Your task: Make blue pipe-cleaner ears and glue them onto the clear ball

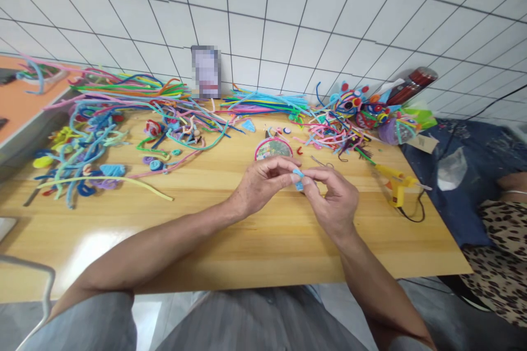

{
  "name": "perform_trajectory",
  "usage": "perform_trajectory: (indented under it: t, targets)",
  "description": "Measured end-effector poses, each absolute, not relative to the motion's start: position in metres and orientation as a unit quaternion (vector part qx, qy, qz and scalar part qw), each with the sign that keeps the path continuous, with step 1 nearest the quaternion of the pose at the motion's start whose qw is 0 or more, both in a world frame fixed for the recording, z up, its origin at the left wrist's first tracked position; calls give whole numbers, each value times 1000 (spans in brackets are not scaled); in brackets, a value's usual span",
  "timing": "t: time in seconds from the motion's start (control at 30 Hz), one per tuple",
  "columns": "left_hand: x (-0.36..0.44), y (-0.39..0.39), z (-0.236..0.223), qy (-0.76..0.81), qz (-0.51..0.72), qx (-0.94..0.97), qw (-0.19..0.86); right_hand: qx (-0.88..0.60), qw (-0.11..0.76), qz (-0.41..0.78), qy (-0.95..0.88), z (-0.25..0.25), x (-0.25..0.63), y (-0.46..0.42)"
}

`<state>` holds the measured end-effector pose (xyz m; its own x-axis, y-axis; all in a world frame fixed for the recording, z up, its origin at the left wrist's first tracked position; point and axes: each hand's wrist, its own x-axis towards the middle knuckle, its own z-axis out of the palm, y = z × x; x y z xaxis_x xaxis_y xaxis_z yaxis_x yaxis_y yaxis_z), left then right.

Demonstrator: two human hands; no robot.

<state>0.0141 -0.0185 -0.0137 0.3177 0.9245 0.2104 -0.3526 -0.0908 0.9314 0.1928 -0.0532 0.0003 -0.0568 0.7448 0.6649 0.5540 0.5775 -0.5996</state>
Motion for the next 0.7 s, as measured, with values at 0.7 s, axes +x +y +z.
perform_trajectory:
  t: [0.7]
  targets:
    - [11,-17,-6,323,455,531,638,-459,497,79,-732,0,192,-48]
